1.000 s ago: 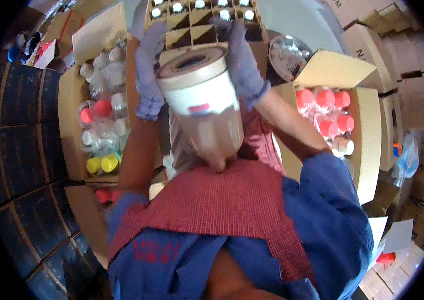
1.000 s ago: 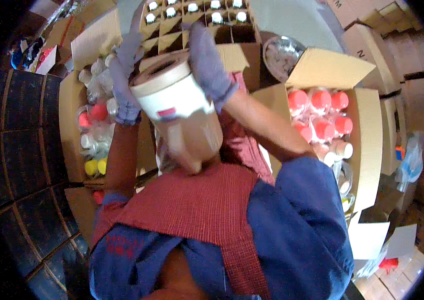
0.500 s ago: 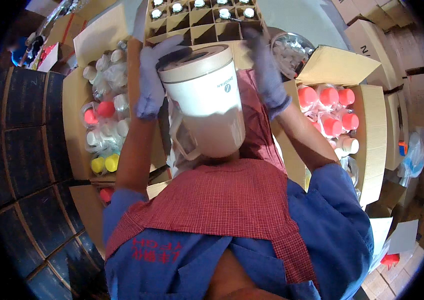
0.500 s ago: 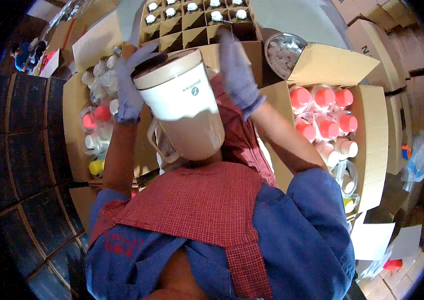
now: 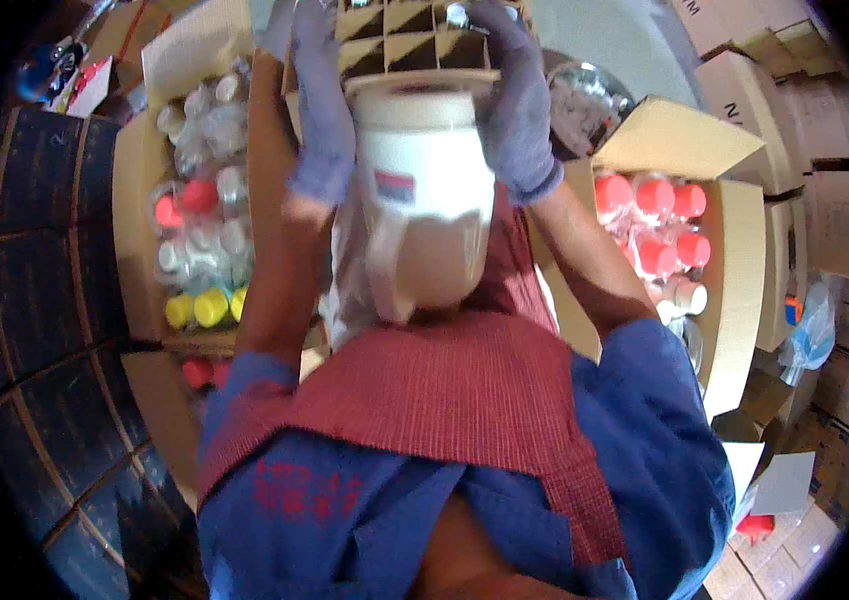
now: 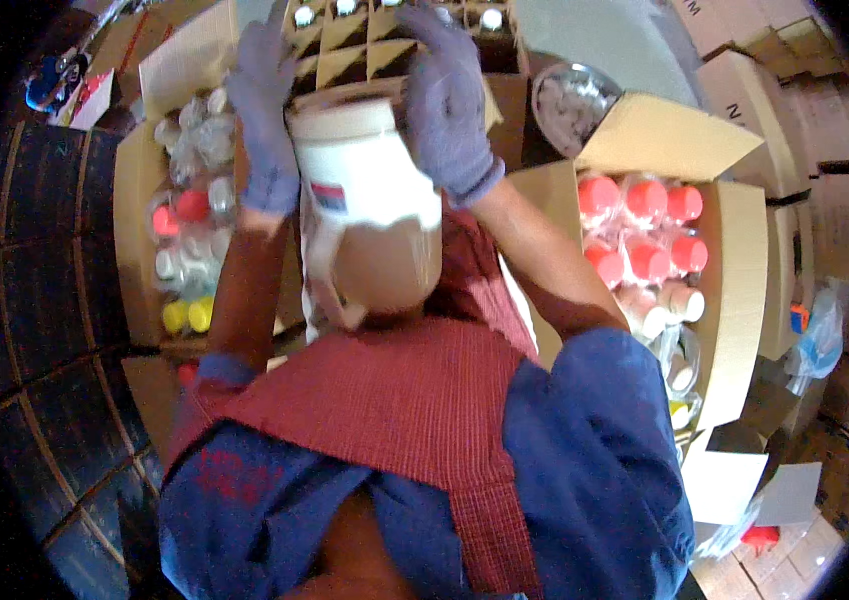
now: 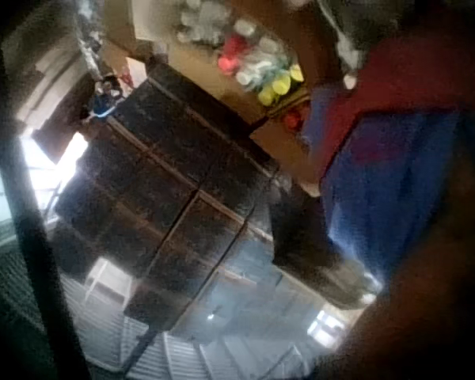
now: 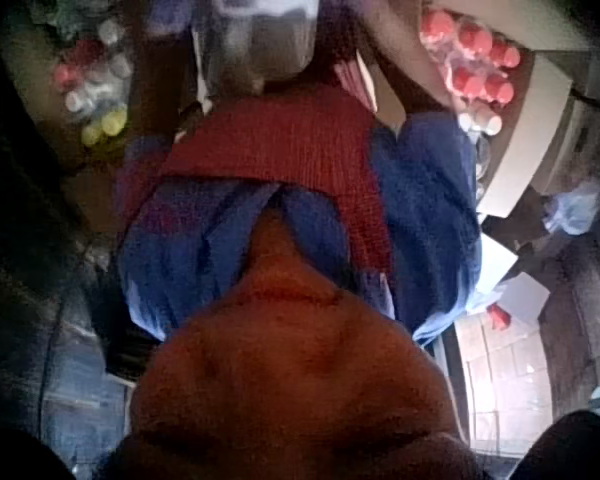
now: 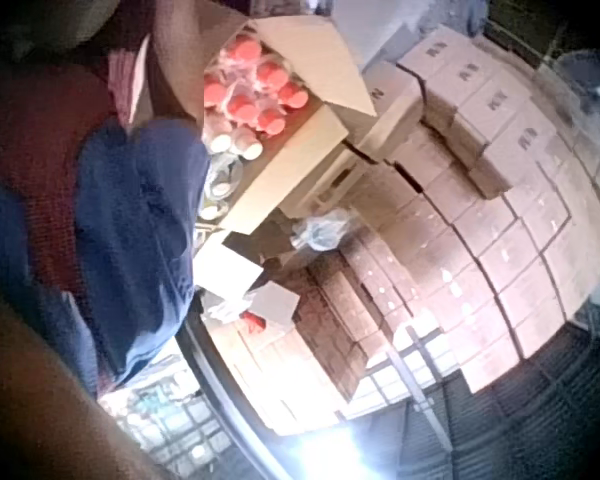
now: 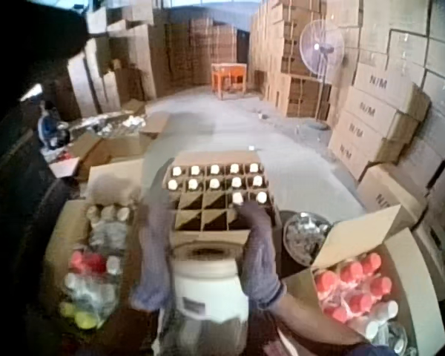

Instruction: The person assembles plastic containers by inserting lids and black rubber stoppers into the openings. They handle multiple containers, including white and pink ones, and place them into cardboard boxes. The person also removes plastic wrapping from the containers during the process.

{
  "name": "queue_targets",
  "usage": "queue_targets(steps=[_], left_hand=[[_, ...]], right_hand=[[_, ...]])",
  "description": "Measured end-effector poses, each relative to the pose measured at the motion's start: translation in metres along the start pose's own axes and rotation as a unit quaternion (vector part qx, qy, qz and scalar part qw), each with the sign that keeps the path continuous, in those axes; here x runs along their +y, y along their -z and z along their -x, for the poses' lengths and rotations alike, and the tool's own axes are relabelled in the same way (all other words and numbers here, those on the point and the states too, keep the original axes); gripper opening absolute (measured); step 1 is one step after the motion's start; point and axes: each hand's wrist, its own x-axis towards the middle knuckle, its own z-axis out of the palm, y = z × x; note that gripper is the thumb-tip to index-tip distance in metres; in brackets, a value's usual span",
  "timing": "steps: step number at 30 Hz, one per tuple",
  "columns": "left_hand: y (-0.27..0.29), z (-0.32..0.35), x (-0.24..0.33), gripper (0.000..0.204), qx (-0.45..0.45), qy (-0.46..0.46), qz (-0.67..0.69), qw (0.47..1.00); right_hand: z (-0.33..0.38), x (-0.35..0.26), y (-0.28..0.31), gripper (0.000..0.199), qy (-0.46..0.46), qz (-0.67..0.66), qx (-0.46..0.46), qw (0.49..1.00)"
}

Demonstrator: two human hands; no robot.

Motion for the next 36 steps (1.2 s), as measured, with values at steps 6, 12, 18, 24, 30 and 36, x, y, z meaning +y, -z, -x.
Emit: queue_targets(steps=[6,12,18,24,30,36], left_hand=[[-0.006,0.01,0.017,0.065,-0.036,-0.095,-0.018,0.995],[0.012,-0.001,-0.01,0.06,0.058,-0.001,0.029,0.998],[0.034,-0.007,0.024,0.055,0.006,-0.082,0.017,0.996],[0.017,-0.004,-0.001,0.054,0.033,-0.005,-0.008,0.999],[0.025,-0.008,0.038,0.06,-0.064,-0.152,0.008,0.986],[0.0,0.006,0.035,0.058,-0.085,-0.121,-0.018,0.989]], right_hand=[[0.004,0.039,0.016,0.051,-0.189,-0.031,-0.062,0.98],[0.001,0.012,-0.013,0.059,-0.16,-0.103,-0.065,0.98],[-0.008,0.023,-0.01,0.066,-0.29,-0.477,0.028,0.829],[0.009,0.015,-0.038,0.049,-0.168,-0.235,0.017,0.957],[-0.013,0.032,0.007,0.074,-0.38,-0.422,0.049,0.822],[-0.025,-0.008,-0.025,0.091,-0.4,-0.356,-0.013,0.845]])
